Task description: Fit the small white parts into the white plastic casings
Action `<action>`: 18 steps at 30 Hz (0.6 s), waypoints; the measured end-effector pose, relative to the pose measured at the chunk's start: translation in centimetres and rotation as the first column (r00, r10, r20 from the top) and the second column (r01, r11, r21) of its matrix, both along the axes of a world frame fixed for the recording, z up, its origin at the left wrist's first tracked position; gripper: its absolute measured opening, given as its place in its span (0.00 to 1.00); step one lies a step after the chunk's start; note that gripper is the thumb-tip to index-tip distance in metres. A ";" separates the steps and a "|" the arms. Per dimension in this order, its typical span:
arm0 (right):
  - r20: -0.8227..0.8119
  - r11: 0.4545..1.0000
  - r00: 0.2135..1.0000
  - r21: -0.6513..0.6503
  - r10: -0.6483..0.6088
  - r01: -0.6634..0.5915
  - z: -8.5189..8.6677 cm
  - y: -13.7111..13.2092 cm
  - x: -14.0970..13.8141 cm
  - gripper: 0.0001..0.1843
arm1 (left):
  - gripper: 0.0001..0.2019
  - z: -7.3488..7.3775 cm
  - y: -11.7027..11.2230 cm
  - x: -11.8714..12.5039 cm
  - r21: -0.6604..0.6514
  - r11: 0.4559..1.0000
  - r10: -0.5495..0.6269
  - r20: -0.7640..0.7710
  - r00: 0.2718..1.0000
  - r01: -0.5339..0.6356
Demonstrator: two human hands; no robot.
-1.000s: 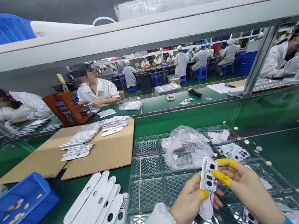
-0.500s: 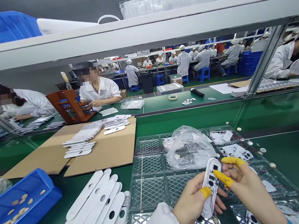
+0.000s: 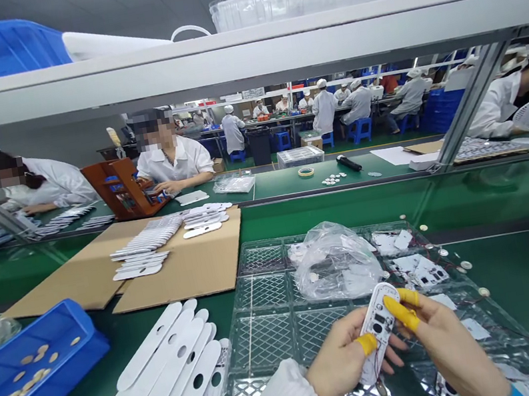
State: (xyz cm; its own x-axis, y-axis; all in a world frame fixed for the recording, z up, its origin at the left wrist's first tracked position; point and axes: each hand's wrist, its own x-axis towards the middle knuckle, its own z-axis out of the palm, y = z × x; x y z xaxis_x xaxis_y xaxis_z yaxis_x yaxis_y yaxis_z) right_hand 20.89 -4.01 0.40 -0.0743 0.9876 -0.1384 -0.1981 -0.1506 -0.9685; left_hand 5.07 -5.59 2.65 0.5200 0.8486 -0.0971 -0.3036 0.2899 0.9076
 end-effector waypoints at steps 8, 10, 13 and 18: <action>0.147 0.919 0.909 0.004 0.389 -0.394 0.1 -2.2 -1.2 0.06 | 0.22 0.0 -0.6 -0.3 0.113 0.990 0.079 0.021 0.997 -0.081; 0.165 0.952 0.944 0.061 0.285 -0.299 0.1 -1.1 -0.1 0.06 | 0.25 -0.5 -0.4 -0.3 0.191 0.970 0.158 -0.034 0.987 -0.149; 0.180 0.995 0.980 0.050 0.080 -0.091 -0.6 2.7 2.2 0.06 | 0.21 -0.9 -0.1 -0.3 0.207 0.954 0.244 -0.106 0.964 -0.219; 0.120 0.992 0.985 0.040 -0.127 0.123 -2.4 10.5 4.9 0.10 | 0.16 -0.5 0.1 -0.2 0.109 0.964 0.256 -0.143 0.956 -0.242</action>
